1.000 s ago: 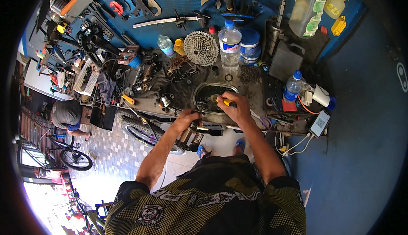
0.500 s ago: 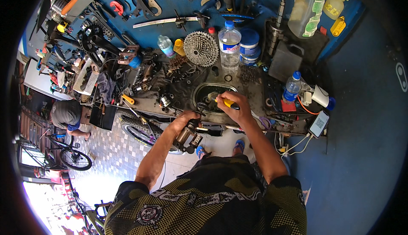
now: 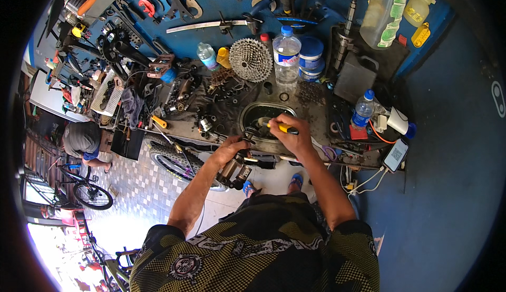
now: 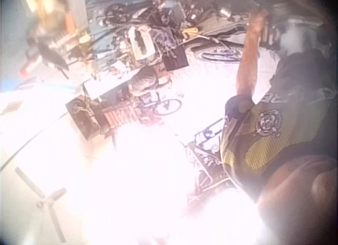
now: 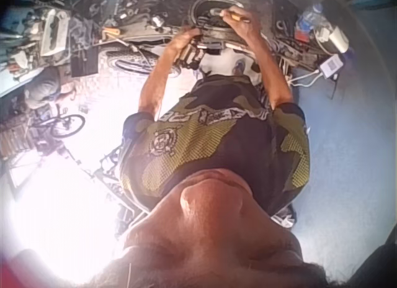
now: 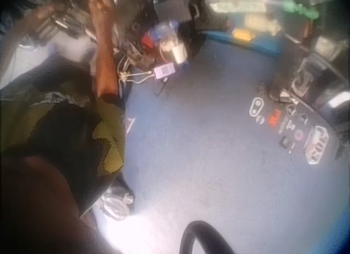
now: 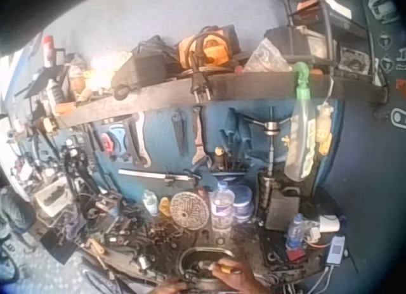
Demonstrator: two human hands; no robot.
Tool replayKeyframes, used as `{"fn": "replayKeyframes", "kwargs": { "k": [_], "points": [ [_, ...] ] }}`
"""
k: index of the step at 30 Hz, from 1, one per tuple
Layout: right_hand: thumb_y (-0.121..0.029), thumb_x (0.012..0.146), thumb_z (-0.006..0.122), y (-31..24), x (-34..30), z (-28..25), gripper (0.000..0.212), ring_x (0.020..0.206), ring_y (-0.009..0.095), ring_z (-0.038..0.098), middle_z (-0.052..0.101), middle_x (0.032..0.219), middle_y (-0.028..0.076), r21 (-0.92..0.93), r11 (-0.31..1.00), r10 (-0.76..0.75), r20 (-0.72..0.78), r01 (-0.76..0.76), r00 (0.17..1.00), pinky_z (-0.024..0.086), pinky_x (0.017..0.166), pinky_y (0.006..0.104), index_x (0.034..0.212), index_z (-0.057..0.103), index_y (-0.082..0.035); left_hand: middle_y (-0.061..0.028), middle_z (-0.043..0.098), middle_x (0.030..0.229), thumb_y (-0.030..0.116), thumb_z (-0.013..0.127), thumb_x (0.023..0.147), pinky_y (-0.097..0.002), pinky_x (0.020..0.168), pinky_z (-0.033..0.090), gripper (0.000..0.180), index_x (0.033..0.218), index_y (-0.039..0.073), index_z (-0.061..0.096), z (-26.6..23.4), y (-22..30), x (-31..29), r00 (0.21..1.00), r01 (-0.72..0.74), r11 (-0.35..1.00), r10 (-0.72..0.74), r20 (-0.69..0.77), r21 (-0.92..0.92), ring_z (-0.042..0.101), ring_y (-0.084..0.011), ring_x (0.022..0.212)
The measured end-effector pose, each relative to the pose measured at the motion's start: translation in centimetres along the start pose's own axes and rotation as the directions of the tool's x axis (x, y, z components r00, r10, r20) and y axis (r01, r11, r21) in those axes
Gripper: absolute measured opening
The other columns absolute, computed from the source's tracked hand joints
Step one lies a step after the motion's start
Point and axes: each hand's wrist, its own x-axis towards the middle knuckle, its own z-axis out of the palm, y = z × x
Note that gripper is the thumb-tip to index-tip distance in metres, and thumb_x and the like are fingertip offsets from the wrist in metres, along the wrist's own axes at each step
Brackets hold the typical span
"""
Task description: The person wipes a bicycle hub with a cloth, then uses a small brush to scrub the hub over a metal sink. The person rotates the hub while scrubbing and continues cleaning the same component throughout the clip.
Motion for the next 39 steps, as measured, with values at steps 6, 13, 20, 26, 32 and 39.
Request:
{"fn": "replayKeyframes", "kwargs": {
  "k": [6,13,20,26,32,39],
  "points": [
    [-0.023,0.095,0.078,2.3,-0.7,-0.1,0.022,0.076,0.017,0.072,0.076,0.083,0.010,-0.060,0.989,0.139,0.003,-0.138,0.990,0.054,0.071,0.0323,0.096,0.072,-0.002,-0.0111,0.074,0.087,0.025,0.061,0.099,-0.0339,0.066,0.060,0.026,0.106,0.001,0.066,0.0,-1.3,0.9,0.999,-0.014,0.978,0.006,-0.039,-0.210,0.071,-0.0181,0.072],
    [-0.029,0.099,0.074,4.2,-1.7,-0.3,0.027,0.074,0.016,0.072,0.076,0.081,0.010,-0.009,0.964,0.263,-0.076,-0.264,0.962,0.054,0.068,0.0322,0.095,0.073,-0.002,-0.0125,0.077,0.097,0.034,0.061,0.103,-0.0395,0.068,0.064,0.035,0.118,0.003,0.065,0.0,-1.5,0.6,0.998,0.063,0.861,-0.069,0.007,-0.505,0.073,-0.0215,0.076],
    [-0.028,0.099,0.075,4.3,-2.8,-0.7,0.028,0.070,0.013,0.066,0.072,0.077,0.008,0.014,0.927,0.372,-0.149,-0.374,0.916,0.052,0.066,0.0314,0.093,0.073,-0.001,-0.0100,0.075,0.093,0.049,0.064,0.103,-0.0465,0.081,0.064,0.052,0.129,0.004,0.064,1.5,-3.5,2.5,0.993,-0.110,0.707,0.101,-0.054,-0.698,0.075,-0.0257,0.090],
    [-0.025,0.099,0.076,5.4,-3.7,-0.6,0.027,0.070,0.009,0.059,0.068,0.075,0.003,0.192,0.894,0.443,-0.234,-0.405,0.866,0.048,0.064,0.0290,0.091,0.071,0.000,-0.0117,0.072,0.093,0.061,0.041,0.104,-0.0790,0.108,0.041,0.075,0.147,0.000,0.055,2.0,-3.3,2.7,0.974,-0.056,0.446,0.223,0.050,-0.893,0.067,-0.0437,0.117],
    [-0.028,0.100,0.076,6.1,-3.6,-0.3,0.029,0.064,0.007,0.055,0.062,0.070,-0.001,0.308,0.868,0.464,-0.224,-0.389,0.857,0.043,0.058,0.0279,0.091,0.071,-0.001,-0.0205,0.073,0.122,0.056,0.043,0.107,-0.0706,0.112,0.045,0.072,0.146,-0.003,0.054,2.8,-2.8,1.7,0.991,-0.051,0.448,0.132,0.009,-0.893,0.068,-0.0442,0.119],
    [-0.030,0.100,0.077,6.4,-3.4,0.1,0.028,0.059,0.008,0.055,0.062,0.070,-0.001,0.330,0.861,0.470,-0.222,-0.387,0.854,0.043,0.054,0.0275,0.094,0.073,-0.003,-0.0202,0.074,0.118,0.033,0.073,0.102,-0.0490,0.098,0.062,0.052,0.137,-0.002,0.059,0.1,-1.7,0.7,0.944,-0.190,0.705,0.322,0.070,-0.683,0.075,-0.0374,0.107]
  ]
}}
